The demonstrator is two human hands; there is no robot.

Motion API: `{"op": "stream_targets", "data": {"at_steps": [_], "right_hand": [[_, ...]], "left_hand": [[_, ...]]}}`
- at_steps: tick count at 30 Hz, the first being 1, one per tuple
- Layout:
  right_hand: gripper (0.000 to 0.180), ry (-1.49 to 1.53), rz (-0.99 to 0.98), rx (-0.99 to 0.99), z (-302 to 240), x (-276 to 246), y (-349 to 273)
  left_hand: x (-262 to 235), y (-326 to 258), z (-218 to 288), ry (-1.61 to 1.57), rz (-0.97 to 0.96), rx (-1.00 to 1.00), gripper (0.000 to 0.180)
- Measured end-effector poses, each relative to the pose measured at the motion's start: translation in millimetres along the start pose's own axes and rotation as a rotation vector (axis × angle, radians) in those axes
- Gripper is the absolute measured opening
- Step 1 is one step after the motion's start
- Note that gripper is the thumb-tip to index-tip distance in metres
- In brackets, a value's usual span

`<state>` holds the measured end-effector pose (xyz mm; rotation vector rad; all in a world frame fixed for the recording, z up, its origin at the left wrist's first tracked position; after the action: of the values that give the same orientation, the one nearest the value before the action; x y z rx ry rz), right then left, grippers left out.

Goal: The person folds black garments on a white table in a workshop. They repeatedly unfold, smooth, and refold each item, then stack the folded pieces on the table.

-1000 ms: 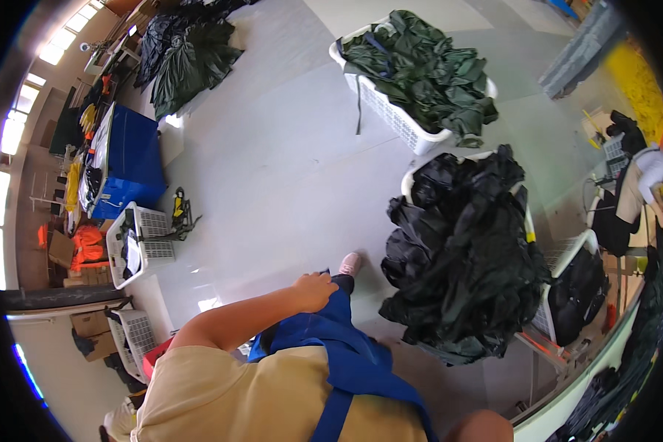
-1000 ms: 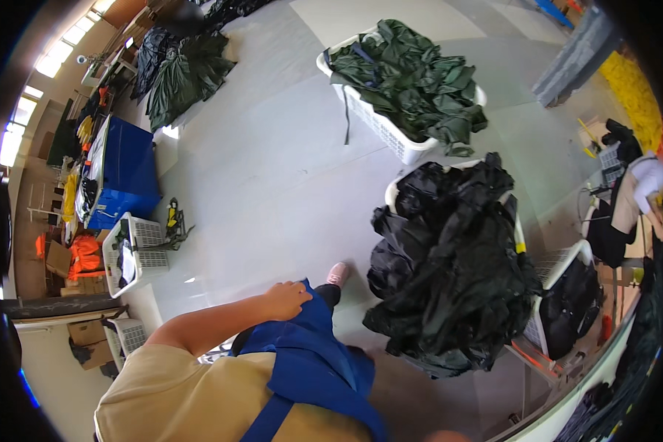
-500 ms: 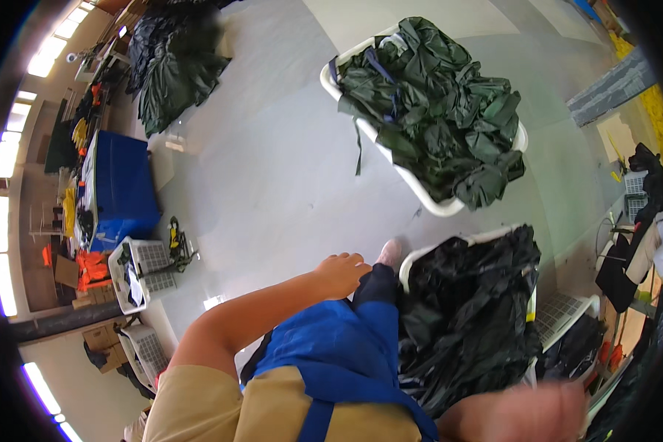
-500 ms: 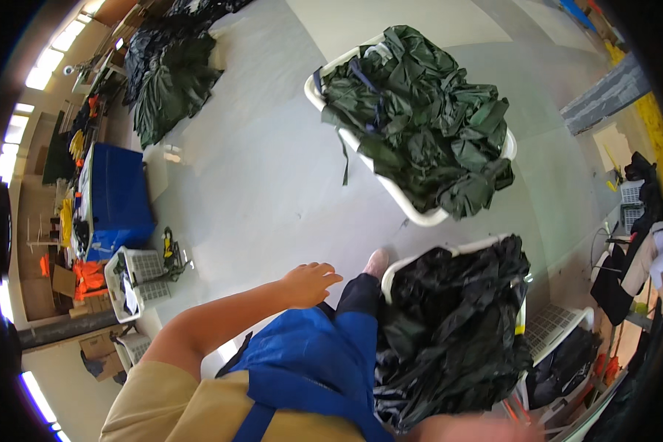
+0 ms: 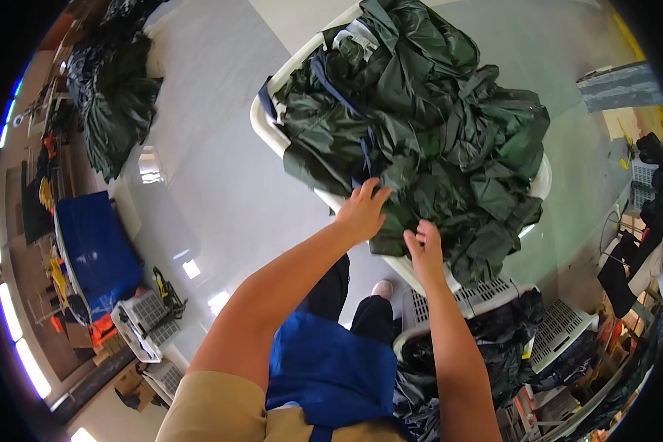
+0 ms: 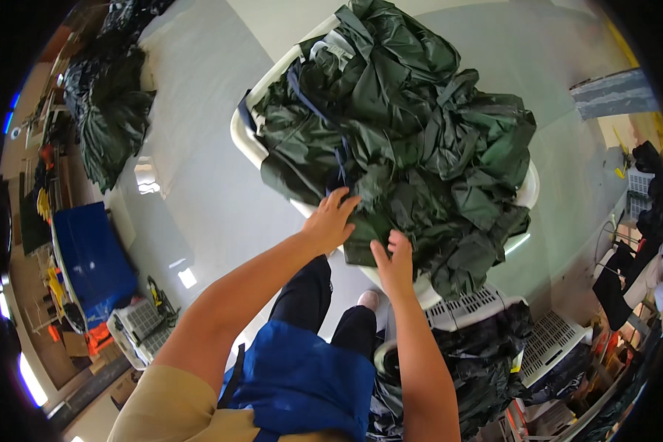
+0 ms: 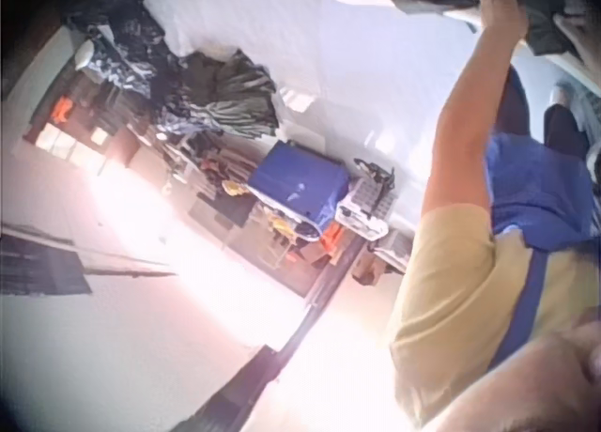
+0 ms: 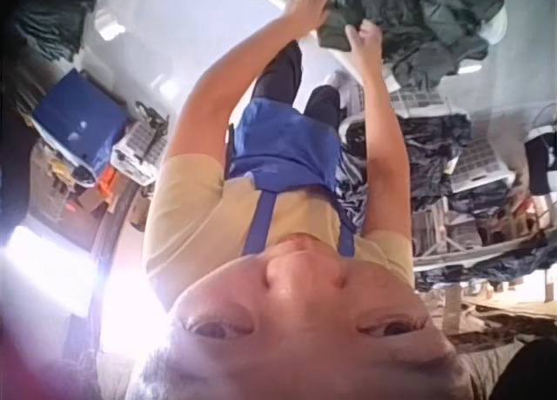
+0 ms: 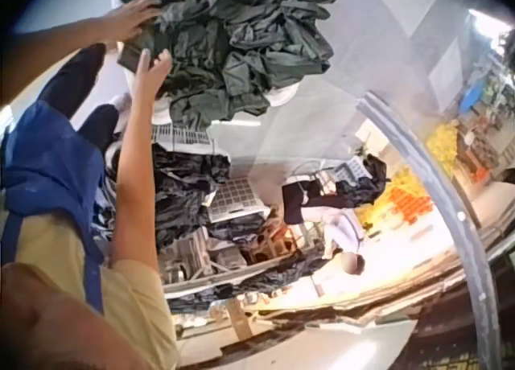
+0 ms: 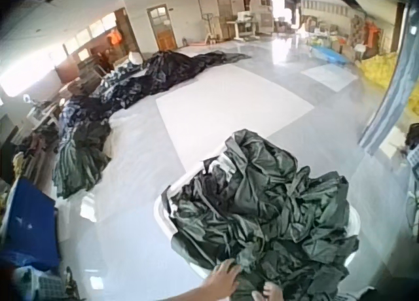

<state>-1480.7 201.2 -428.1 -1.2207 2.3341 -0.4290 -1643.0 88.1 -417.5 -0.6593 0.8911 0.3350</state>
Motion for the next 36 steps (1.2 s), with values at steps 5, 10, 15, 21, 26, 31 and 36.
{"op": "stream_targets", "data": {"at_steps": [5,10,15,21,26,31,36], "right_hand": [[0.082,0.057,0.283,0.256,13,43,146],[0.074,-0.171,0.191,0.358,-5,62,175],[0.064,-0.149,0.235,0.322,41,65,159],[0.049,0.016,0.22,0.389,32,65,165],[0.016,0.951,0.601,0.401,-51,48,153],[0.031,0.995,0.564,0.53,-97,16,91],[0.037,0.421,0.338,0.346,-59,-8,-74]], "left_hand": [[-44,125,-62,-0.119,0.105,0.002,0.053],[-92,219,-115,-0.585,0.407,-0.013,0.047],[-105,323,-151,-0.901,0.605,-0.465,0.057],[-102,357,-159,-0.882,0.547,-0.528,0.057],[-122,261,-127,-0.75,0.428,-0.258,0.05],[-130,88,-61,-0.279,0.256,0.092,0.053],[-110,-46,31,-0.28,-0.37,0.217,0.06]]}}
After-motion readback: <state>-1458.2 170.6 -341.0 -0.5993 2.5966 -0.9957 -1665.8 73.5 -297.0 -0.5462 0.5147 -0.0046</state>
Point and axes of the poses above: each hand's wrist, its own y-axis towards the middle knuckle, its own x-axis out of the palm, z = x × y, the point moved 2 cm from there along y, towards the middle knuckle, and after that the axes turned 6 degrees about y, right-handed, at the moved point
